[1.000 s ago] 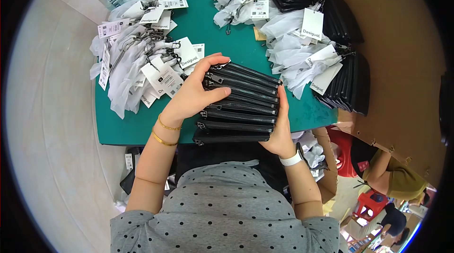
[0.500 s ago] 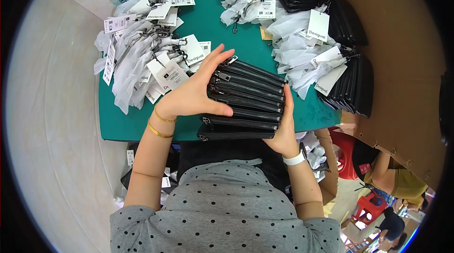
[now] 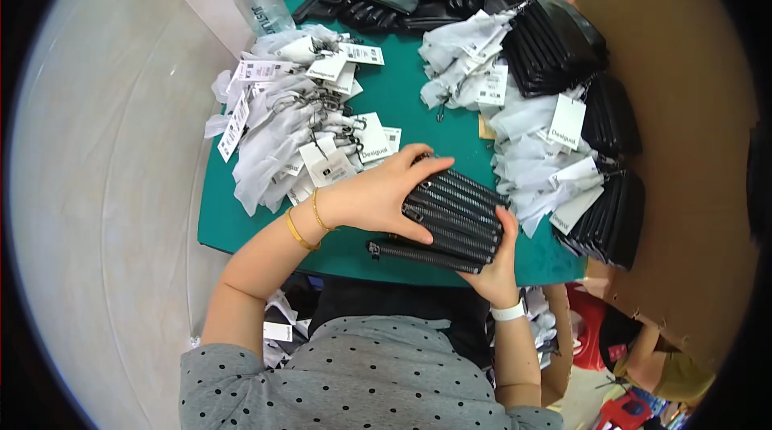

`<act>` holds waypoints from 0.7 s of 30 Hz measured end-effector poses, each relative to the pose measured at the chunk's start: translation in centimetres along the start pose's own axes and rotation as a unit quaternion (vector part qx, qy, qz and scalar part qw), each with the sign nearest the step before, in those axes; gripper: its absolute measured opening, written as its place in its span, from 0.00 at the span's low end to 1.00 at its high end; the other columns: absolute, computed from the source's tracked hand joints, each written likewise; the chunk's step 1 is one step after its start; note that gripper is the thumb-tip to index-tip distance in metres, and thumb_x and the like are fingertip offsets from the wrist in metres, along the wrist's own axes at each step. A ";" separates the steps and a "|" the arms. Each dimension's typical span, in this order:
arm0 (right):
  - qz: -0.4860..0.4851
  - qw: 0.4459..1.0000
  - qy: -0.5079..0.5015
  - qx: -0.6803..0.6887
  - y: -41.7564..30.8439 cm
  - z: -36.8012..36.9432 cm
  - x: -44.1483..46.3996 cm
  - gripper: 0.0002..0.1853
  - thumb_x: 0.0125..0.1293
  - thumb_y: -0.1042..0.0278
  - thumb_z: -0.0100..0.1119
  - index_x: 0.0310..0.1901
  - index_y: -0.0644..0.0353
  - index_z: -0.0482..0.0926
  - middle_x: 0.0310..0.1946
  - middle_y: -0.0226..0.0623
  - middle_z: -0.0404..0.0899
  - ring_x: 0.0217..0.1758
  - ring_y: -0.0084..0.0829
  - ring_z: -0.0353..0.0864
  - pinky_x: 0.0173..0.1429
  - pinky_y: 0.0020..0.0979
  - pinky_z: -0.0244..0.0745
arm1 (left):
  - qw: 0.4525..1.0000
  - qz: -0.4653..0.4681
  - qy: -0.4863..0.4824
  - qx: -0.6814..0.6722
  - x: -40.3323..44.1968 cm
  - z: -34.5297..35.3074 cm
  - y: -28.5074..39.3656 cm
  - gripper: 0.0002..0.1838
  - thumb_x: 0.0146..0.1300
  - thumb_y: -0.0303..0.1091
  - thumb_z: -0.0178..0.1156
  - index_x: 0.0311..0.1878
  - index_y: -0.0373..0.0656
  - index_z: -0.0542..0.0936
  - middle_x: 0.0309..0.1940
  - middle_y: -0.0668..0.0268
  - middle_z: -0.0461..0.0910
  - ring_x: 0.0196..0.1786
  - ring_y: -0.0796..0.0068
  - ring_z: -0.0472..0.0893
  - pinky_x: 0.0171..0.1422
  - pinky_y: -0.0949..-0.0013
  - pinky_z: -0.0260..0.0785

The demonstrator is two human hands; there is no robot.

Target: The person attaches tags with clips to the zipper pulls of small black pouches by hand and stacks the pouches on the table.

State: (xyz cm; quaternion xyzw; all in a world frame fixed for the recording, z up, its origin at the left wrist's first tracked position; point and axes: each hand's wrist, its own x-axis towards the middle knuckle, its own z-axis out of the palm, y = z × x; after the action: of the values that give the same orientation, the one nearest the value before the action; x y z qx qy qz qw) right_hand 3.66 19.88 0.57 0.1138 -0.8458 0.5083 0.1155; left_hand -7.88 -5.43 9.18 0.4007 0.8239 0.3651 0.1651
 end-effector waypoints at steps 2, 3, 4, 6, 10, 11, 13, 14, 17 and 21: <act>-0.017 0.999 0.012 0.027 0.4 0.1 0.0 0.59 0.37 0.69 0.87 0.70 0.55 0.55 0.64 0.44 0.58 0.68 0.42 0.63 0.75 0.40 0.58 | 0.998 -0.008 -0.057 0.015 1.3 -2.3 0.0 0.53 0.53 0.51 0.77 0.77 0.43 0.60 0.64 0.44 0.70 0.64 0.46 0.74 0.69 0.58 0.68; -0.017 0.999 0.012 0.034 0.5 0.1 0.0 0.59 0.37 0.70 0.87 0.70 0.55 0.55 0.63 0.44 0.58 0.68 0.41 0.64 0.74 0.39 0.59 | 0.997 -0.040 -0.060 0.020 3.0 -4.3 0.2 0.45 0.59 0.50 0.72 0.74 0.42 0.65 0.54 0.48 0.79 0.56 0.50 0.80 0.64 0.57 0.71; -0.017 0.999 0.012 0.041 0.7 0.1 0.0 0.59 0.38 0.70 0.86 0.71 0.54 0.55 0.62 0.43 0.58 0.67 0.41 0.64 0.74 0.39 0.59 | 0.995 -0.051 -0.037 0.080 5.3 -6.3 -1.2 0.32 0.65 0.49 0.67 0.67 0.40 0.72 0.52 0.50 0.82 0.52 0.51 0.82 0.60 0.57 0.73; -0.020 0.998 0.007 0.060 0.9 0.1 0.1 0.59 0.38 0.71 0.86 0.71 0.54 0.55 0.60 0.43 0.59 0.65 0.40 0.66 0.72 0.38 0.60 | 0.981 -0.060 0.129 0.133 10.4 -10.5 -5.7 0.17 0.70 0.43 0.61 0.51 0.38 0.81 0.46 0.51 0.84 0.49 0.50 0.83 0.54 0.58 0.75; -0.018 0.999 0.009 0.044 0.7 -0.1 0.4 0.59 0.37 0.72 0.87 0.71 0.53 0.55 0.65 0.46 0.58 0.69 0.43 0.65 0.74 0.39 0.59 | 0.829 -0.157 0.312 0.437 17.0 -17.0 -17.0 0.22 0.61 0.30 0.62 0.60 0.49 0.78 0.63 0.56 0.76 0.63 0.51 0.76 0.61 0.57 0.73; -0.010 0.998 0.007 0.061 1.1 0.0 0.2 0.60 0.37 0.71 0.87 0.72 0.53 0.55 0.69 0.49 0.56 0.72 0.45 0.63 0.76 0.40 0.58 | 0.796 -0.145 0.293 0.510 17.7 -17.9 -19.9 0.25 0.59 0.30 0.62 0.62 0.52 0.77 0.67 0.58 0.73 0.67 0.53 0.73 0.63 0.57 0.73; -0.015 0.997 0.011 0.078 1.3 0.2 0.3 0.60 0.37 0.71 0.87 0.72 0.52 0.55 0.70 0.50 0.56 0.73 0.46 0.62 0.76 0.41 0.57 | 0.760 -0.128 0.281 0.573 18.9 -18.1 -23.5 0.26 0.59 0.29 0.63 0.63 0.53 0.77 0.67 0.61 0.73 0.71 0.55 0.70 0.68 0.53 0.68; -0.021 0.998 0.008 0.061 1.2 0.0 0.4 0.60 0.37 0.70 0.87 0.72 0.52 0.55 0.71 0.51 0.56 0.75 0.47 0.61 0.77 0.41 0.57 | 0.758 -0.141 0.253 0.585 19.3 -18.1 -24.3 0.25 0.60 0.29 0.63 0.63 0.54 0.77 0.67 0.62 0.73 0.71 0.54 0.70 0.70 0.51 0.66; -0.001 0.997 0.008 0.073 1.7 0.2 0.1 0.61 0.37 0.69 0.88 0.72 0.53 0.55 0.70 0.50 0.56 0.74 0.46 0.62 0.76 0.41 0.58 | 0.776 -0.103 0.230 0.579 19.4 -19.3 -24.7 0.14 0.69 0.34 0.55 0.54 0.53 0.82 0.55 0.65 0.83 0.70 0.62 0.73 0.72 0.48 0.62; 0.014 0.996 -0.002 0.092 1.3 -0.1 0.4 0.61 0.38 0.73 0.87 0.72 0.53 0.54 0.64 0.44 0.59 0.69 0.41 0.65 0.74 0.39 0.60 | 0.800 0.062 0.369 0.468 18.0 -21.7 -19.5 0.08 0.74 0.32 0.52 0.48 0.41 0.78 0.40 0.52 0.82 0.50 0.49 0.80 0.58 0.57 0.69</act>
State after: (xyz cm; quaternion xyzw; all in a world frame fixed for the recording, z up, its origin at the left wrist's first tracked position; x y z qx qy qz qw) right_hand 2.85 20.48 -0.32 0.1129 -0.7975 0.5849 0.0957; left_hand -41.86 -9.63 9.93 0.3140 0.8666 0.0647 -0.3825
